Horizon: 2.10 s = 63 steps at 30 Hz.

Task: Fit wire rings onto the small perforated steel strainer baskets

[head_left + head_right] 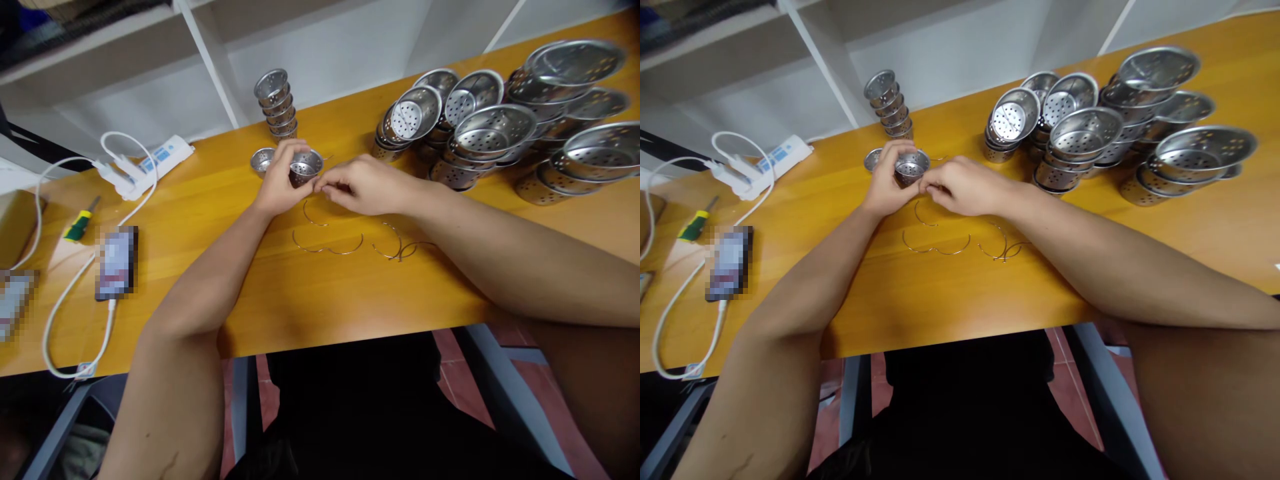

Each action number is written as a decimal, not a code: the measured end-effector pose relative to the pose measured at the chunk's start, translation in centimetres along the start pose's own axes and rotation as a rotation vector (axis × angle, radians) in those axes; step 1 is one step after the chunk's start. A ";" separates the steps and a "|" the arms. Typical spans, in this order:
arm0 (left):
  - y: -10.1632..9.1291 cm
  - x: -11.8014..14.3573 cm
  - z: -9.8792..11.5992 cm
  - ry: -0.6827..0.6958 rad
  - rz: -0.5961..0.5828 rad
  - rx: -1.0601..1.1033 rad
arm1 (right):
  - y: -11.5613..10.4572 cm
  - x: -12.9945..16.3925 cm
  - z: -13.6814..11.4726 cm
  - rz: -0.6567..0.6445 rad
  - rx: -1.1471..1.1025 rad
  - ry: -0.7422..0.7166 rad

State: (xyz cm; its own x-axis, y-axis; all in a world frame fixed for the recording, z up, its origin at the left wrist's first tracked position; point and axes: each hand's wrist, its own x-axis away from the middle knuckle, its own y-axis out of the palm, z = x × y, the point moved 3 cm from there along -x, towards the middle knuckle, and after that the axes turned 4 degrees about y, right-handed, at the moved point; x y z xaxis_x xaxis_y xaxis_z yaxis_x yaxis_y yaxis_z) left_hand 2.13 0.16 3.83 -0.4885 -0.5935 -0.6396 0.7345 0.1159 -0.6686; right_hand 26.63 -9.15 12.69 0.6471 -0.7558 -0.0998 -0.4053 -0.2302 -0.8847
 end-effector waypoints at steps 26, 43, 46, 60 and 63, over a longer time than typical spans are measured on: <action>1.1 1.1 -2.7 0.007 0.009 0.062 | 0.3 -0.6 3.1 0.532 -0.299 -0.105; 1.5 1.2 -3.9 0.052 0.010 0.069 | 0.0 -0.3 2.7 0.549 -0.270 -0.092; 1.9 1.2 -4.4 0.054 0.008 0.078 | 0.3 -0.5 3.1 0.567 -0.265 -0.075; 2.0 0.9 -4.3 0.051 -0.006 0.095 | 0.7 -0.7 3.1 0.540 -0.373 -0.027; 2.2 1.0 -4.7 0.055 -0.017 0.086 | 0.8 -0.8 3.2 0.492 -0.416 0.021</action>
State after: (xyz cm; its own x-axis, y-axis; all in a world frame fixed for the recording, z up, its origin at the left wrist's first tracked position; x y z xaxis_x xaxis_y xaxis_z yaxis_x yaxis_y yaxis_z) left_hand 1.01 3.58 -0.10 -0.5249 -0.5500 -0.6496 0.7624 0.0356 -0.6461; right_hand 27.84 -6.80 10.61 0.3107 -0.8444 -0.4364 -0.8709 -0.0690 -0.4865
